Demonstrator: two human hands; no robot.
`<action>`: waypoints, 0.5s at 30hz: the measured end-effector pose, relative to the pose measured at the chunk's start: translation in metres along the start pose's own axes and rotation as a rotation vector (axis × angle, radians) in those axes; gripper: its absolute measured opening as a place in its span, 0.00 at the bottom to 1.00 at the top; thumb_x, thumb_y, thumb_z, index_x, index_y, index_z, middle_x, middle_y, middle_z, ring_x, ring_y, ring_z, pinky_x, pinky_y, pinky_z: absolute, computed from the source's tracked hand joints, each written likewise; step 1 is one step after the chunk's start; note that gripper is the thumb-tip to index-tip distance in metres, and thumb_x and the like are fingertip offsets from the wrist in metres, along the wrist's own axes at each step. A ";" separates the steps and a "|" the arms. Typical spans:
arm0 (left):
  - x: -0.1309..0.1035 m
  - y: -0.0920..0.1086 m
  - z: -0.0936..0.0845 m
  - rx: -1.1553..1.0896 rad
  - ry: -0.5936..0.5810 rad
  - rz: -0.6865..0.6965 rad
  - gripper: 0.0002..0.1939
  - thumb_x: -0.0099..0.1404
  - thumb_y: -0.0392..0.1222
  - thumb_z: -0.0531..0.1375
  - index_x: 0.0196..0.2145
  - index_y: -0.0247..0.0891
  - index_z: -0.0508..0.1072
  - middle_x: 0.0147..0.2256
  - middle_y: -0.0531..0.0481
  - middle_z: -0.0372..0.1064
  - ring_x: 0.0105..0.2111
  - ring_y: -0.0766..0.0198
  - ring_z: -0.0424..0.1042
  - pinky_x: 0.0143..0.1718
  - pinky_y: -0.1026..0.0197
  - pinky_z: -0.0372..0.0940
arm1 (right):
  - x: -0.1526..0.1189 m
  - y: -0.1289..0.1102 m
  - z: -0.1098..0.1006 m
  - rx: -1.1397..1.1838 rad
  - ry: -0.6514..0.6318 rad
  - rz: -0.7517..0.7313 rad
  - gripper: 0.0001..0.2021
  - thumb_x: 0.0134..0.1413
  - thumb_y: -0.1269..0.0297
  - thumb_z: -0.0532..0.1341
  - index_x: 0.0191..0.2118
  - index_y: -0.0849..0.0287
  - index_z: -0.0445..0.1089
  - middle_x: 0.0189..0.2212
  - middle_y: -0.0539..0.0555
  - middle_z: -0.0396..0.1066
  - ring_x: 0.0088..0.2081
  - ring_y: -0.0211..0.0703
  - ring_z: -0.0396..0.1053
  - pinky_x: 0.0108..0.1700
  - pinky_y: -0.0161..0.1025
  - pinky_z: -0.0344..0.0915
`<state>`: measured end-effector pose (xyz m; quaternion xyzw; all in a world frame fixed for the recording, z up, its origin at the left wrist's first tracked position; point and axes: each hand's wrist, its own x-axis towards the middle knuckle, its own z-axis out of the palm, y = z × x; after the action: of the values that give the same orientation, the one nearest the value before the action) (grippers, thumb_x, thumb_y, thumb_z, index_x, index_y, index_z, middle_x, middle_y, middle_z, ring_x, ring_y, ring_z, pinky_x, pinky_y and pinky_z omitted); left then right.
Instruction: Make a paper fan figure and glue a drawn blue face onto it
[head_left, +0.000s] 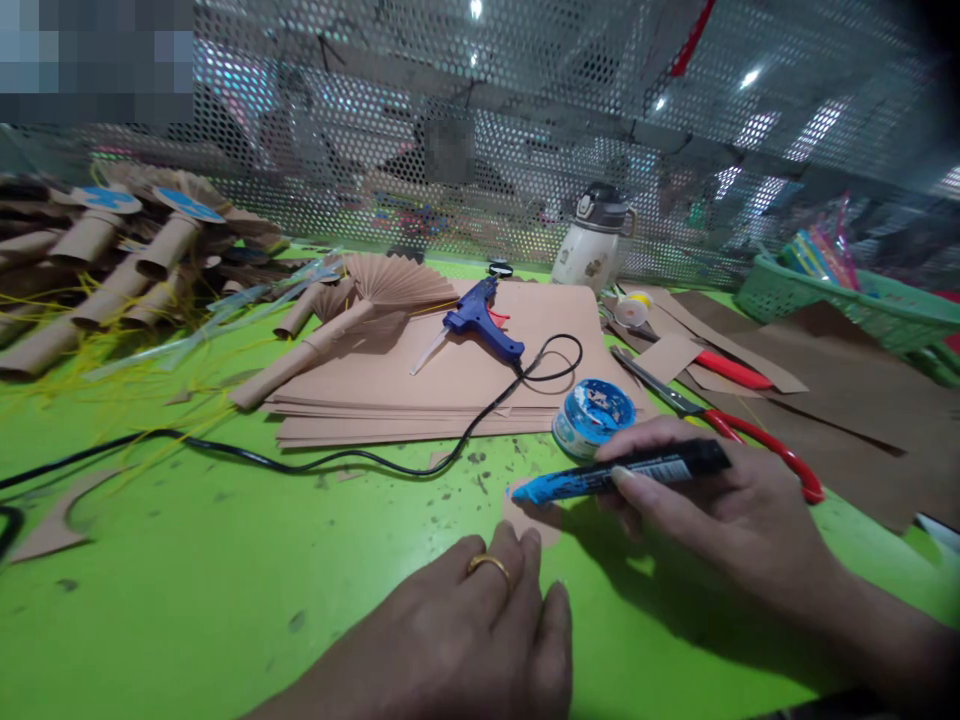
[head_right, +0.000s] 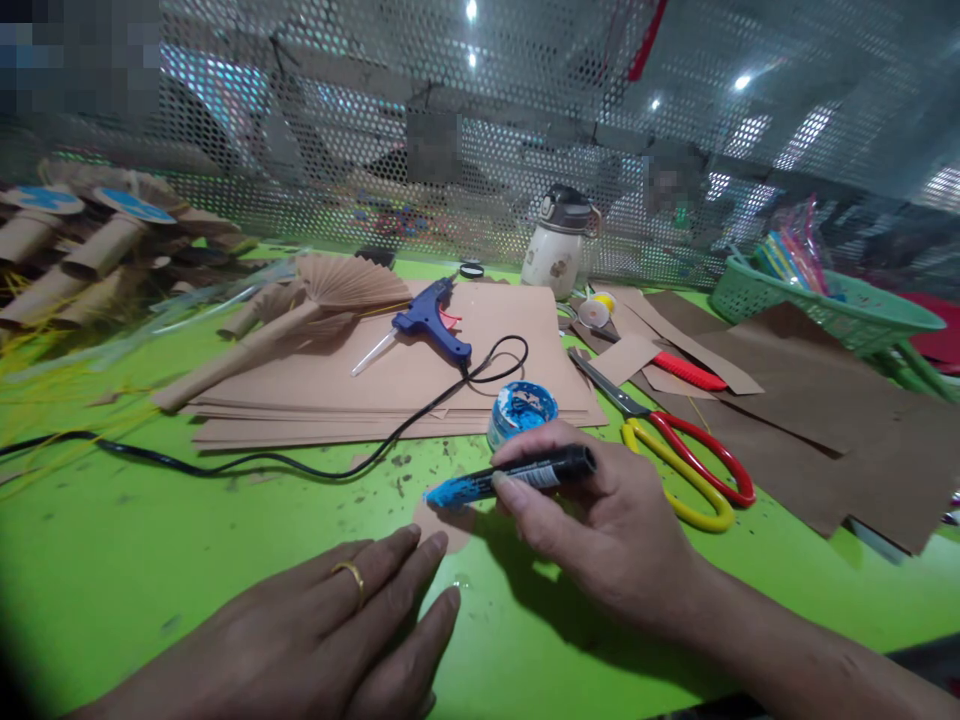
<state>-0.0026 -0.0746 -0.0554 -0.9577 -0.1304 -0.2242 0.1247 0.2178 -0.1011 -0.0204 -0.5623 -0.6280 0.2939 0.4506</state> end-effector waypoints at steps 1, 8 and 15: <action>0.000 0.000 0.000 -0.005 0.004 -0.002 0.08 0.65 0.37 0.53 0.37 0.34 0.71 0.40 0.39 0.75 0.41 0.52 0.73 0.39 0.54 0.70 | 0.000 -0.001 0.000 -0.012 -0.008 0.004 0.03 0.53 0.64 0.63 0.35 0.53 0.71 0.21 0.49 0.70 0.19 0.38 0.67 0.20 0.35 0.66; -0.001 0.000 0.000 -0.009 -0.006 0.006 0.08 0.65 0.35 0.52 0.38 0.34 0.71 0.40 0.39 0.75 0.42 0.52 0.73 0.40 0.54 0.70 | 0.000 -0.004 0.000 -0.106 -0.046 -0.058 0.03 0.53 0.66 0.62 0.35 0.56 0.71 0.19 0.48 0.68 0.19 0.35 0.65 0.20 0.32 0.63; -0.004 0.000 0.000 -0.008 -0.008 0.009 0.09 0.66 0.35 0.51 0.40 0.34 0.70 0.43 0.39 0.74 0.45 0.53 0.73 0.41 0.56 0.70 | 0.000 -0.005 -0.002 -0.106 -0.043 -0.038 0.03 0.54 0.66 0.62 0.35 0.56 0.71 0.21 0.47 0.69 0.20 0.34 0.65 0.22 0.31 0.64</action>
<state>-0.0057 -0.0755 -0.0575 -0.9596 -0.1259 -0.2205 0.1213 0.2177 -0.1025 -0.0153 -0.5670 -0.6627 0.2637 0.4122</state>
